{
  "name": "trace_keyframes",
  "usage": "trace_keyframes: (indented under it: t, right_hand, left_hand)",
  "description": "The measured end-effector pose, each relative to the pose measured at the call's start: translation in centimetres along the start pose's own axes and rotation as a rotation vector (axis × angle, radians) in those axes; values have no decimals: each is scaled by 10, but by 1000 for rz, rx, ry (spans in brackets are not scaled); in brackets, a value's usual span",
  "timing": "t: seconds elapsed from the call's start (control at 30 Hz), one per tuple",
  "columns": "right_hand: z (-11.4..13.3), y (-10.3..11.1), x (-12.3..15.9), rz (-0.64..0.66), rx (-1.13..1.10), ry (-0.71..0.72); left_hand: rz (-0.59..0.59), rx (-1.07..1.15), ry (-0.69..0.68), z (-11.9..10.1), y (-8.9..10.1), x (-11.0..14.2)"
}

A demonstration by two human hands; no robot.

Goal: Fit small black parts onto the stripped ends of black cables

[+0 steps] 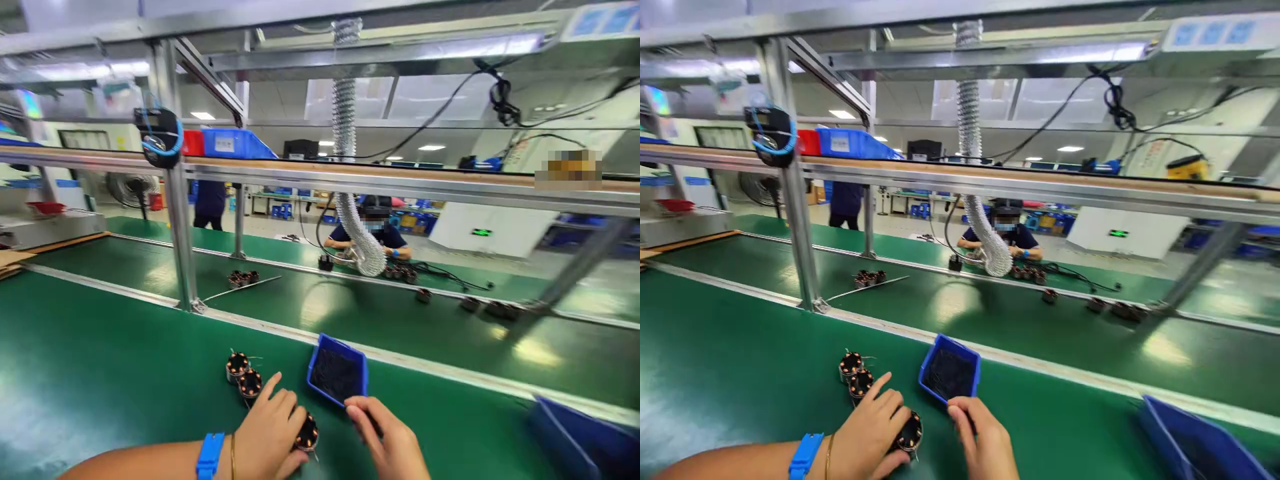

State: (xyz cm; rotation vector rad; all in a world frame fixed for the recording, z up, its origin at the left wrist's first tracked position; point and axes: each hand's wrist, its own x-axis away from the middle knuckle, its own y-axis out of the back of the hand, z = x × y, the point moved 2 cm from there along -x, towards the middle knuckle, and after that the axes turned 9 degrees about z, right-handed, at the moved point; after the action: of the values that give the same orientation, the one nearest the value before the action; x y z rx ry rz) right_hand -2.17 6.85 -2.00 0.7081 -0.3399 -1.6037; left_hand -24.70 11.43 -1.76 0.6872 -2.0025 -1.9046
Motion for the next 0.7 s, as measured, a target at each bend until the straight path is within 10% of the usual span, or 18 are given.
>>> trace_keyframes:
  t: [0.23, 0.7]
  right_hand:
    - [-14, -47, 42, 85, -124, -139]
    - [-12, -59, 38, -24, -460, -334]
  left_hand:
    - [19, 77, -128, -9, 6, 8]
    - [5, 111, -50, -15, -2, 13]
